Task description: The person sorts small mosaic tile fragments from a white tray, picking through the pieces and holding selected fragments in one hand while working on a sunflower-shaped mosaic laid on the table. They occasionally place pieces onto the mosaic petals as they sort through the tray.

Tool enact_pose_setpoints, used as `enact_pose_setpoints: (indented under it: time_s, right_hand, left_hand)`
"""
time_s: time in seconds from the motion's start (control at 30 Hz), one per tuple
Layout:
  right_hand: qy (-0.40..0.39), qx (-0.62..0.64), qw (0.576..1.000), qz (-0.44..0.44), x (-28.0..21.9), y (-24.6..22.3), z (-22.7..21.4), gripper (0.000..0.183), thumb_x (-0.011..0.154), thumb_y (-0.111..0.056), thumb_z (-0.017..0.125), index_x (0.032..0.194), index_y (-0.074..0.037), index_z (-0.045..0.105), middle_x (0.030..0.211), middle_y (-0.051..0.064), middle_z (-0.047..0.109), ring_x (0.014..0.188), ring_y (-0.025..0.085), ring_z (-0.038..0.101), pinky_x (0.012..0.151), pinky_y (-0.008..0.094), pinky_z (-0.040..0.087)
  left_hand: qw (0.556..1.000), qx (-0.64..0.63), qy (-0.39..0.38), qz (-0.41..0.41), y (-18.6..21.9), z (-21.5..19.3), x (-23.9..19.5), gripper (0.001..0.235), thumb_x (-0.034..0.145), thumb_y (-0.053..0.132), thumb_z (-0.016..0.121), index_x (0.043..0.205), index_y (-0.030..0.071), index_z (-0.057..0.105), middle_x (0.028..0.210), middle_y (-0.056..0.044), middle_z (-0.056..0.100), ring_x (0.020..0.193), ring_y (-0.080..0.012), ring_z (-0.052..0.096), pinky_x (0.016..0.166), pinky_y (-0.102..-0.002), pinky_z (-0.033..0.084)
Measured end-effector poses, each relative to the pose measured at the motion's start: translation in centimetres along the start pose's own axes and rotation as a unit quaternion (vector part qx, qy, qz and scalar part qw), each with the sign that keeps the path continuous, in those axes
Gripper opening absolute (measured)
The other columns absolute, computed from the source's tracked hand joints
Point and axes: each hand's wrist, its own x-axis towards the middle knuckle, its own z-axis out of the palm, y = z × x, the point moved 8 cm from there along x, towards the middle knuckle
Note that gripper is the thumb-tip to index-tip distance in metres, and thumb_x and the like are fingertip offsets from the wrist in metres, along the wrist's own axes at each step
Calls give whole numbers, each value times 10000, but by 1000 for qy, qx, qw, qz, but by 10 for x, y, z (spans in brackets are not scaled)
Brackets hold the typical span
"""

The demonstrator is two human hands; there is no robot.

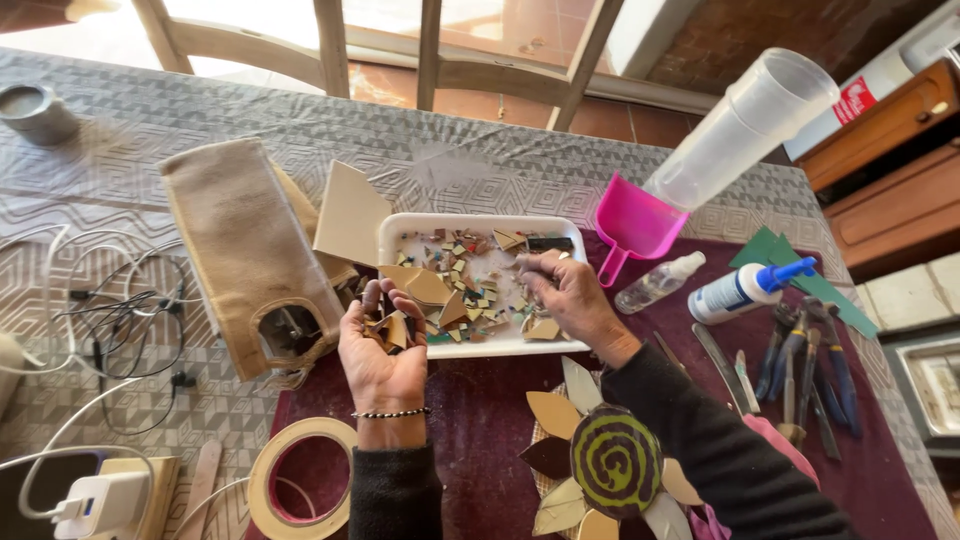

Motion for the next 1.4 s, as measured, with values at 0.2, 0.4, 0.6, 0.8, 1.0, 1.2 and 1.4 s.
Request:
enact_pose_setpoints:
  time_s: [0.2,0.4,0.6,0.8,1.0,1.2,1.4]
  right_hand:
    - [3,-229,973,32,-28,7,-48,356,936,-133,688,1277,-31,695,1159,143,736,969,247,738,883,369,581]
    - [-84,-281,956,28,-46,16,-36,780,738,-235,852,1409,-4,528,1399,228,558,1300,363,520,1109,432,406]
    - [-66,-288,955,1,-34,20,-29,781,710,-274,889,1364,2,564,1415,240,538,1230,354,541,1078,436,426]
    - [-29,-293,956,-1,-27,20,-5,508,711,-357,893,1088,-62,726,1082,108,677,1046,244,624,958,380,537]
    - [-61,-227,970,68,-26,17,45,380,954,-257,716,1295,-95,672,1019,86,695,918,203,648,832,293,569]
    - [-43,-172,966,-187,-55,-63,58,559,836,41,607,1389,95,545,1399,344,580,1245,368,552,1049,402,511]
    - [-46,-179,960,-212,-54,-32,15,450,821,154,502,1235,69,655,1245,235,690,1219,356,639,1074,417,537]
  left_hand:
    - [1000,-1,-13,-18,-7,2,3,253,1035,224,501,1051,25,657,1050,-124,699,910,-209,667,747,-304,612]
    - [999,30,-5,-24,-10,-3,2,259,1040,221,499,1064,30,673,1054,-119,708,887,-204,650,740,-291,601]
    - [999,29,-7,-16,-10,0,0,272,1047,214,492,1078,17,677,1048,-122,700,893,-201,655,743,-290,602]
    - [1000,21,1,-9,-9,-3,0,290,1048,212,471,1081,9,675,1046,-125,696,903,-202,663,752,-294,603]
    - [999,28,-14,-23,-10,0,2,269,1050,197,481,1076,14,676,1048,-131,696,896,-209,656,751,-296,605]
    - [999,36,2,-9,-9,1,0,257,1050,188,505,1089,7,682,1057,-127,702,908,-211,658,754,-300,611]
    - [1000,26,1,-6,-8,0,-2,266,1041,186,515,1084,-3,696,1049,-129,701,909,-216,663,749,-306,611]
